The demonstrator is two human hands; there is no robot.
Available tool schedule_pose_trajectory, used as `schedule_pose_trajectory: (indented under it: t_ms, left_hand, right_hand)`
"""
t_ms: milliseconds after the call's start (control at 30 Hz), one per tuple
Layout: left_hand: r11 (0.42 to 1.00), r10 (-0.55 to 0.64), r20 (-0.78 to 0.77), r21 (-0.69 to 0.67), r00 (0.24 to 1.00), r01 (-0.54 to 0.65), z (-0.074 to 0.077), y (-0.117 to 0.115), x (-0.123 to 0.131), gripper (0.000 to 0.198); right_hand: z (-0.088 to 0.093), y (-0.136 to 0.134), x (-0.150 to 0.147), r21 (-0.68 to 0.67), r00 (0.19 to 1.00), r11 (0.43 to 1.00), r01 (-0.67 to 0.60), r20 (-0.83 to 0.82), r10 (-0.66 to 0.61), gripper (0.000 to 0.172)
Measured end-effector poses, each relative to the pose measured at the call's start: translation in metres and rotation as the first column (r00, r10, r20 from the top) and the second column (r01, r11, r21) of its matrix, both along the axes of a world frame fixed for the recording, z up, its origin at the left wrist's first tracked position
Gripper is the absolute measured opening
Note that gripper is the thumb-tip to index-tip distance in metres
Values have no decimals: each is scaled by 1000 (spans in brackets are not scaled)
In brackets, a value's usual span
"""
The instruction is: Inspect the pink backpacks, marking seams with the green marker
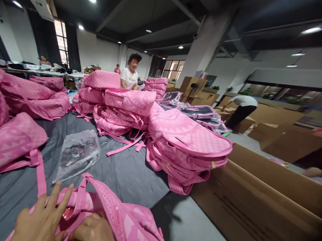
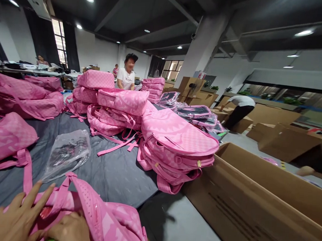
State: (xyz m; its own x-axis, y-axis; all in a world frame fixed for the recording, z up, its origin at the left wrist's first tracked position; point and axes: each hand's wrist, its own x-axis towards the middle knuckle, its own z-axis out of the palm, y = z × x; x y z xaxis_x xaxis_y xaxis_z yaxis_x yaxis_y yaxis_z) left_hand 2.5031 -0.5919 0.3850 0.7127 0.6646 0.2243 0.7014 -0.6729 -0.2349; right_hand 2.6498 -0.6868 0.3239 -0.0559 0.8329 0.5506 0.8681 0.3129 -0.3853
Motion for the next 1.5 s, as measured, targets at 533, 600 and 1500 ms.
schedule_pose_trajectory:
  t_ms: [533,600,1500]
  left_hand:
    - [987,49,-130,-144,990,-67,59,-13,12,90]
    - [981,69,-155,-167,986,-95,59,-12,14,91]
    - [968,81,-175,-221,981,-120,55,-12,15,83]
  right_hand:
    - [77,-47,-11,-182,908,983,3,-412,-80,18]
    - [74,-46,-8,-188,905,982,-18,-421,-64,17]
    - [63,-33,-36,-60,962,977,203,-173,-210,6]
